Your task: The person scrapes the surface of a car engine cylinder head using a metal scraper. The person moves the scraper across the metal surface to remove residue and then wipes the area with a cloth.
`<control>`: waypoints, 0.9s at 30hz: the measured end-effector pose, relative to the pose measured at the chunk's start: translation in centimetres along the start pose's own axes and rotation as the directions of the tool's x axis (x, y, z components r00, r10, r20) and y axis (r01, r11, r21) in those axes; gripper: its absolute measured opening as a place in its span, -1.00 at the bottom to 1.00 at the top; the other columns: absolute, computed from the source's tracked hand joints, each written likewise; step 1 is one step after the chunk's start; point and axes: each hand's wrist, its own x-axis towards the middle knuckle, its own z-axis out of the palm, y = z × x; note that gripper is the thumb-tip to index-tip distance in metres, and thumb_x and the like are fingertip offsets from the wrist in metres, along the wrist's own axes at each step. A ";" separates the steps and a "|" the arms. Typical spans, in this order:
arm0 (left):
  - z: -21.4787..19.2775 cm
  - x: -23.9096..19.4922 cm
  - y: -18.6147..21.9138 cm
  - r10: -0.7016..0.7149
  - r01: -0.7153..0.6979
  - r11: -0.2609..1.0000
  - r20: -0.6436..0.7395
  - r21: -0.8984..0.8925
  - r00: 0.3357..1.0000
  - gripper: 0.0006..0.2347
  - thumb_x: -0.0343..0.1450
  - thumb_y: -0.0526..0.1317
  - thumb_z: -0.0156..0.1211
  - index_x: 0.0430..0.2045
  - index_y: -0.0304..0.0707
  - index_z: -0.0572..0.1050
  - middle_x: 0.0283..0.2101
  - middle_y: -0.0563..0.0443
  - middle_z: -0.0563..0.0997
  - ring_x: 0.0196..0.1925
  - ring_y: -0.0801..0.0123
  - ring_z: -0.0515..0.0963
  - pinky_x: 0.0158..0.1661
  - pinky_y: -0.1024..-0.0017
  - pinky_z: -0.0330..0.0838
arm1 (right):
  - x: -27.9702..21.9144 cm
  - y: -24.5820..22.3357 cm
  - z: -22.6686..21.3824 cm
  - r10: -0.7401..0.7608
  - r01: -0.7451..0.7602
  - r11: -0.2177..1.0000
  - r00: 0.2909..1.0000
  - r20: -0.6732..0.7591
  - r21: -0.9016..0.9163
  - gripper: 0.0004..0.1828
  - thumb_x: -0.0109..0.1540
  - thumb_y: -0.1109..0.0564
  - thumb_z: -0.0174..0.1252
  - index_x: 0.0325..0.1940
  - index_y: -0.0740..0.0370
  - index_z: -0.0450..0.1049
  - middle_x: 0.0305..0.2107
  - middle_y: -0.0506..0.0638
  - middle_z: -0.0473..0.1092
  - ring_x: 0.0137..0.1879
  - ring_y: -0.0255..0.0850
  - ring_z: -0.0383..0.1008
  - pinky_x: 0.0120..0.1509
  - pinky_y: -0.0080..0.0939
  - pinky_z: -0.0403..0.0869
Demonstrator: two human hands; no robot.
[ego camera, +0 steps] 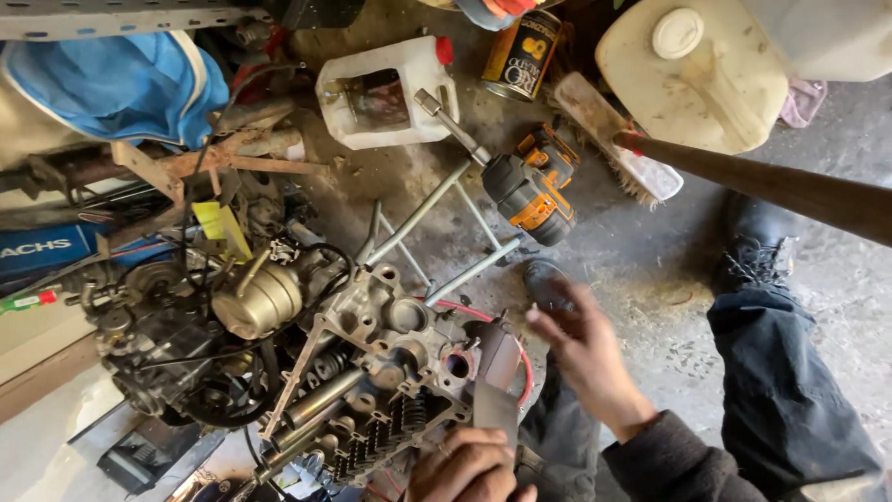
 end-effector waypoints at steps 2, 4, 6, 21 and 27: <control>0.0 0.7 0.1 -0.008 0.007 1.000 -0.009 -0.007 1.000 -0.78 0.31 -0.21 0.49 -0.42 -0.25 0.49 -0.33 0.02 0.59 -0.15 0.20 0.71 -0.13 0.32 0.68 | -0.3 1.6 0.4 0.030 -0.027 0.999 0.989 0.144 -0.023 -0.48 0.29 0.14 0.11 0.35 0.10 0.29 0.09 0.03 0.51 0.16 -0.19 0.50 0.21 -0.10 0.48; -0.2 1.2 0.2 -0.016 0.016 1.000 -0.017 -0.008 1.000 -0.78 0.30 -0.22 0.48 -0.43 -0.26 0.49 -0.34 0.00 0.59 -0.16 0.19 0.71 -0.14 0.31 0.68 | -0.7 3.0 1.0 0.062 -0.051 0.998 0.955 0.290 -0.046 -0.53 0.35 0.02 0.02 0.28 0.30 0.43 0.08 0.10 0.53 0.16 -0.16 0.52 0.23 -0.06 0.50; -0.1 1.9 0.4 -0.046 0.046 0.999 -0.045 0.012 0.998 -0.80 0.27 -0.23 0.45 -0.45 -0.28 0.49 -0.36 -0.03 0.58 -0.19 0.19 0.71 -0.15 0.30 0.68 | -1.0 4.1 1.5 0.240 -0.300 0.950 0.878 0.413 0.085 -0.47 0.37 -0.07 -0.08 0.27 0.34 0.42 0.11 0.09 0.53 0.20 -0.15 0.53 0.32 -0.10 0.47; -0.4 1.5 0.5 -0.095 0.095 0.995 0.016 0.024 0.995 -0.84 0.29 -0.26 0.42 -0.42 -0.29 0.52 -0.31 -0.04 0.56 -0.19 0.15 0.70 -0.14 0.29 0.63 | -2.1 5.2 2.1 0.143 -0.332 0.893 0.850 0.507 0.304 -0.46 0.42 -0.06 -0.18 0.32 0.35 0.38 0.09 0.11 0.49 0.19 -0.12 0.45 0.37 -0.09 0.34; -0.1 4.5 -0.3 -0.081 0.081 0.997 -0.042 0.011 0.996 -0.85 0.30 -0.29 0.40 -0.39 -0.33 0.54 -0.27 -0.10 0.57 -0.20 0.08 0.68 -0.15 0.25 0.62 | -1.6 5.9 1.9 0.149 -0.322 0.896 0.867 0.476 0.305 -0.47 0.41 -0.05 -0.16 0.30 0.36 0.39 0.12 0.06 0.48 0.23 -0.14 0.44 0.40 -0.10 0.32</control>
